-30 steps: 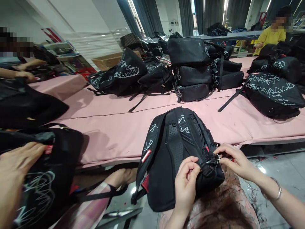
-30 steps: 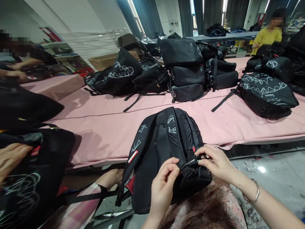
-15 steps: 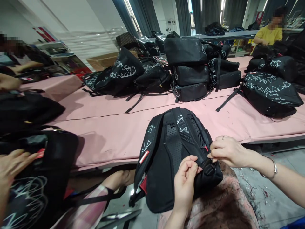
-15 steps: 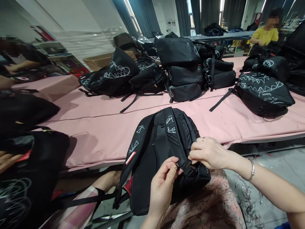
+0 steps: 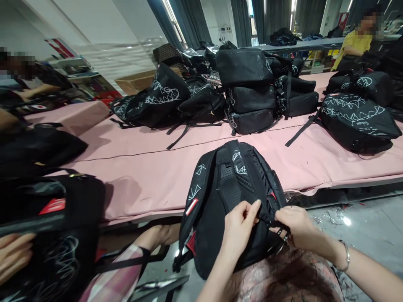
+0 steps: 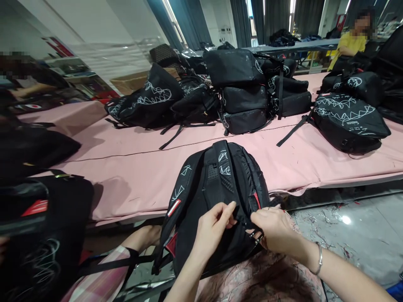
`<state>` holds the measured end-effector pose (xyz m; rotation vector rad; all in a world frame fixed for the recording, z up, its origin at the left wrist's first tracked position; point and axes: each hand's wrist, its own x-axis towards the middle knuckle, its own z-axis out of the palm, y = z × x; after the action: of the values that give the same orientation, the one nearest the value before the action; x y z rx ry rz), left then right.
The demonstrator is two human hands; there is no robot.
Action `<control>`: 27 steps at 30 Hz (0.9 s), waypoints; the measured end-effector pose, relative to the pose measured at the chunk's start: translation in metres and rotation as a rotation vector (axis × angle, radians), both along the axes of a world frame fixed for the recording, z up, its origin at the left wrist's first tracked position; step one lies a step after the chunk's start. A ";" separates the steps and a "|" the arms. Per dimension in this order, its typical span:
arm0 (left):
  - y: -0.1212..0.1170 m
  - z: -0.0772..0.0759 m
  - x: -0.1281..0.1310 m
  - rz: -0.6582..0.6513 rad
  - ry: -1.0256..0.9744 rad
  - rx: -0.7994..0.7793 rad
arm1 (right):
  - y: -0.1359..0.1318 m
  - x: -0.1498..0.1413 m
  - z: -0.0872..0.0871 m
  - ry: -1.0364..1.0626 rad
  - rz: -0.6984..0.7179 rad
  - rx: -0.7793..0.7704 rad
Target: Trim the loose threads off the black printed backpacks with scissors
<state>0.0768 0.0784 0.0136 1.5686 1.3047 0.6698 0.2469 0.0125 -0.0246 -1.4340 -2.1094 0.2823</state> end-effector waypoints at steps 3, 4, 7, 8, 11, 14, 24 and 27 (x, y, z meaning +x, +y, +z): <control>0.010 0.001 -0.001 -0.021 0.229 0.082 | 0.002 -0.012 0.003 -0.154 -0.097 0.092; 0.011 -0.001 0.000 -0.018 0.215 0.062 | 0.003 -0.016 0.003 -0.177 -0.132 0.128; 0.008 -0.010 0.006 0.039 -0.057 -0.101 | 0.003 -0.026 -0.001 -0.174 -0.248 0.194; 0.005 -0.014 0.008 0.090 -0.203 -0.159 | 0.002 -0.028 -0.003 -0.139 -0.280 0.200; -0.003 -0.022 0.013 0.286 -0.706 -0.333 | -0.005 -0.032 -0.010 0.041 -0.274 0.148; -0.007 -0.024 0.012 0.416 -1.035 -0.523 | -0.014 -0.031 -0.011 0.224 -0.166 0.015; -0.005 -0.020 -0.001 0.437 -1.229 -0.780 | 0.021 0.016 0.020 0.329 -0.066 0.034; -0.006 -0.022 0.000 0.423 -1.208 -0.771 | 0.033 0.015 0.021 0.307 0.020 0.077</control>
<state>0.0763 0.0720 -0.0086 0.1081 0.7454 0.9774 0.2624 0.0458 -0.0037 -1.2384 -1.8658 0.3973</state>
